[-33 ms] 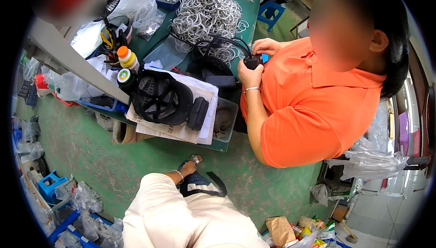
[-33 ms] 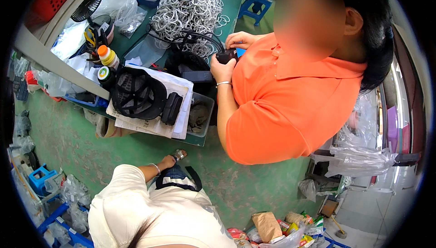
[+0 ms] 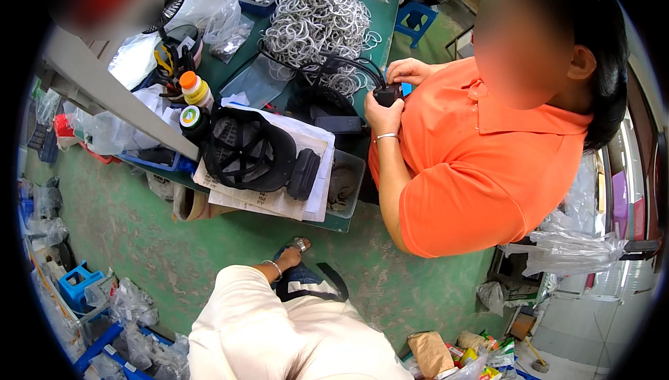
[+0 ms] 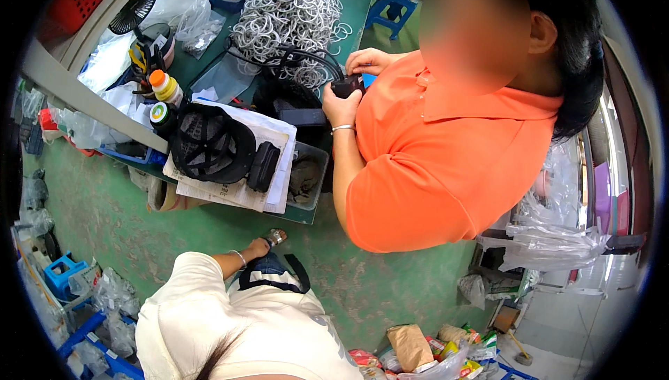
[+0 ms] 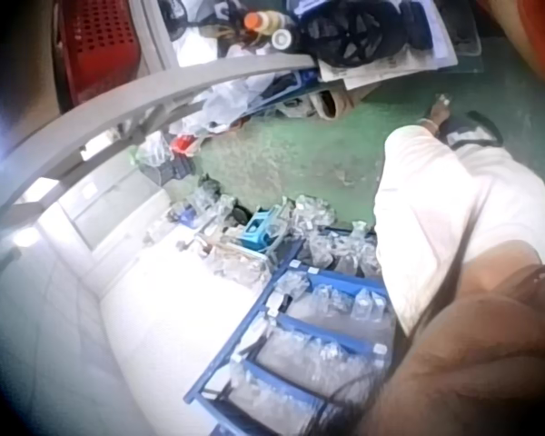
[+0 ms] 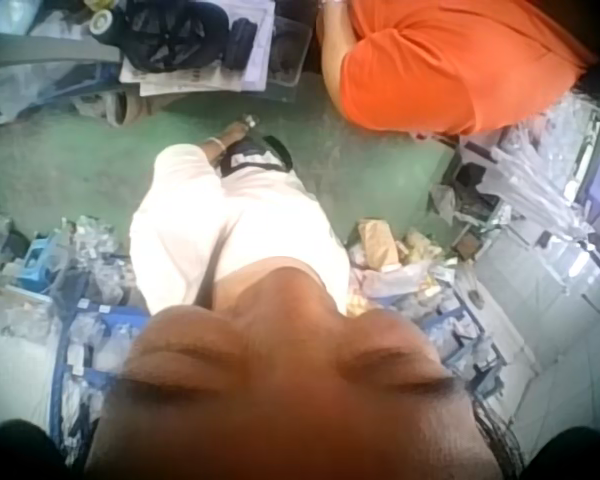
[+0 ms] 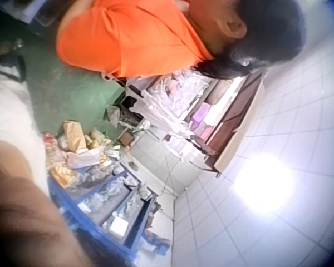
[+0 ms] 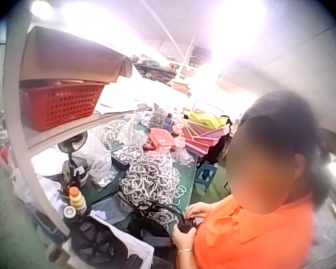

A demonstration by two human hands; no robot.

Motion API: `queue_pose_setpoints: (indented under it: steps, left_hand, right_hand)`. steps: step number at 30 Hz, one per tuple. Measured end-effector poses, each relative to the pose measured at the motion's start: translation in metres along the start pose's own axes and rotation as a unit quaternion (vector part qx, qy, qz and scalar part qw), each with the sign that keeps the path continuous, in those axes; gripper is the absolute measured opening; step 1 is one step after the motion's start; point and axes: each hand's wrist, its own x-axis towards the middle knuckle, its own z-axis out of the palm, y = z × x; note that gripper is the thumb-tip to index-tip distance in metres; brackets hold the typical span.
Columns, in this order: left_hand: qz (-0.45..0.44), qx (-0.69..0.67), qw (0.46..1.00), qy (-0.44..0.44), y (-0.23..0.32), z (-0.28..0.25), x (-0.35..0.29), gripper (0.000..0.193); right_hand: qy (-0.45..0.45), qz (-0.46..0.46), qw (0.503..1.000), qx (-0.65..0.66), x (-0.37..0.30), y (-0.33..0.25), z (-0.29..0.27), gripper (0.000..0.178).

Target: The person sorts small metal crescent-shaped parts by hand on a green worktable, picking them from a large central pile and arranging them into smaller groups or placing them into plastic bags.

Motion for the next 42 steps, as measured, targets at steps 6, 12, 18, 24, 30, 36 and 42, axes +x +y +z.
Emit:
queue_pose_setpoints:
  steps: [6,12,18,24,30,36,42]
  left_hand:
    - [0.018,0.010,0.995,-0.093,0.009,-0.010,-0.005,0.032]
    - [0.051,0.072,0.995,-0.044,0.019,-0.001,-0.007,0.027]
    - [0.098,0.195,0.966,-0.140,-0.023,0.060,0.033,0.032]
    - [0.100,0.283,0.943,-0.147,0.028,0.094,0.053,0.037]
    - [0.269,0.420,0.856,-0.135,0.115,0.196,0.052,0.042]
    - [0.201,0.258,0.905,-0.272,0.287,0.289,-0.028,0.048]
    - [0.076,0.168,0.919,-0.347,0.403,0.355,-0.009,0.045]
  right_hand:
    - [-0.003,-0.005,1.000,0.001,0.004,0.010,0.000,0.019]
    - [0.008,-0.014,0.999,0.029,0.006,0.038,0.012,0.019]
    - [0.045,-0.029,0.997,0.047,0.021,0.104,0.037,0.019]
    - [0.126,-0.004,0.990,0.061,0.051,0.167,0.029,0.018]
    - [0.232,0.005,0.969,0.088,0.087,0.228,-0.053,0.024]
    - [0.146,0.107,0.974,0.139,0.093,0.230,-0.158,0.026]
    - [0.079,0.104,0.988,0.086,0.203,0.230,-0.227,0.028]
